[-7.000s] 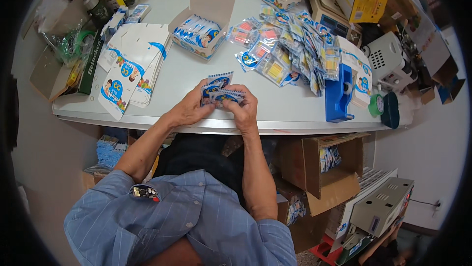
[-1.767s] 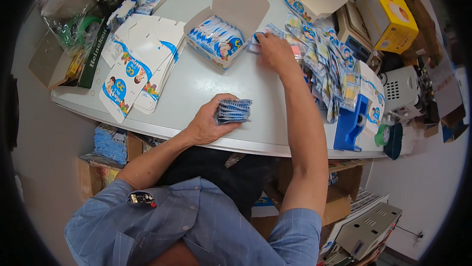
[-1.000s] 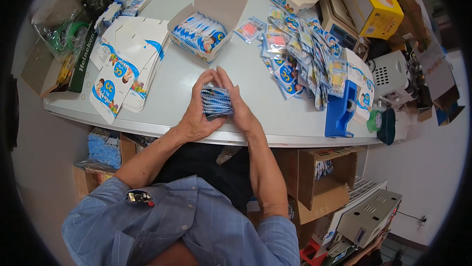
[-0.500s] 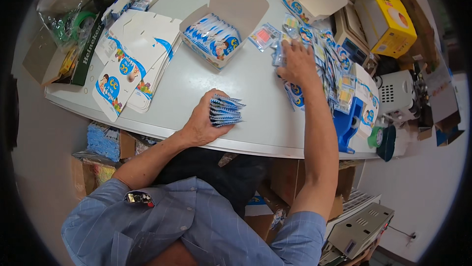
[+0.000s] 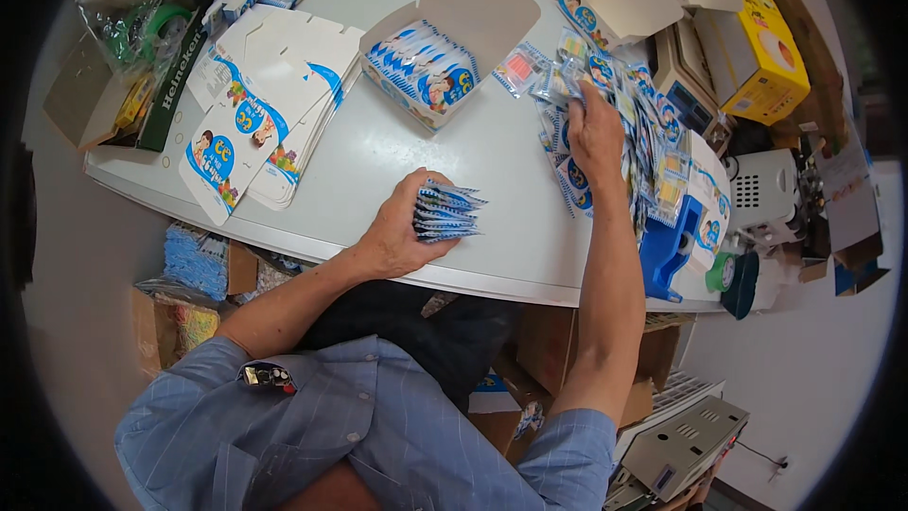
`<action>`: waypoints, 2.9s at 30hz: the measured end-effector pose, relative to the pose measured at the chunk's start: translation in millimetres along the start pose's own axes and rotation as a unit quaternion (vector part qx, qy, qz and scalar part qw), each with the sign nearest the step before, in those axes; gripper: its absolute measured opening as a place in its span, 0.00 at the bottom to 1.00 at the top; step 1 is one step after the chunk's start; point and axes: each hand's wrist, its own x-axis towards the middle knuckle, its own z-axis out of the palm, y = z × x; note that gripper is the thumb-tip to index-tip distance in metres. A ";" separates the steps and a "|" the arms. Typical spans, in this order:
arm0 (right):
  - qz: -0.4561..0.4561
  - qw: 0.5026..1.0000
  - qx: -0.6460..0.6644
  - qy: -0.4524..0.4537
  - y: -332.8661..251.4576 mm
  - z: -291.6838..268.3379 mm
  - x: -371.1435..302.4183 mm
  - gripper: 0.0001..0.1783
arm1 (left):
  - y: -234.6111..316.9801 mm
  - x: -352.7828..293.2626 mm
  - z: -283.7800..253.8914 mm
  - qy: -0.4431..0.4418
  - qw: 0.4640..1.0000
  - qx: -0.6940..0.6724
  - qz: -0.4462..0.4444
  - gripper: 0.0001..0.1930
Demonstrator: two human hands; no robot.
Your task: Sorting and packaging small blue-and-white products into cardboard boxes on a white workbench.
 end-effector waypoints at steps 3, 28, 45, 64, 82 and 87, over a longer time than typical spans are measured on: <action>0.084 0.988 0.123 0.031 -13.1 -15.3 -6.8 0.21 | -1.5 -0.5 1.4 0.006 0.998 -0.062 -0.015 0.36; 0.081 0.647 0.738 -0.172 -143.6 41.2 -104.8 0.58 | -3.5 10.1 -5.3 0.008 0.980 0.168 0.110 0.59; -0.110 0.985 -0.128 -0.046 -49.7 78.6 56.7 0.16 | 1.8 17.8 -9.9 0.002 0.995 0.084 0.054 0.44; 0.030 0.959 -0.073 -0.272 41.1 7.2 110.9 0.14 | -5.1 20.8 -12.4 -0.002 0.993 0.072 0.096 0.40; -0.037 0.988 -0.063 -0.133 59.6 -5.2 80.7 0.24 | -4.1 22.2 -10.7 -0.004 0.993 0.060 0.100 0.39; -0.002 0.963 0.065 -0.263 27.6 -15.6 82.6 0.33 | -4.1 20.3 -16.0 -0.007 0.993 0.067 0.093 0.40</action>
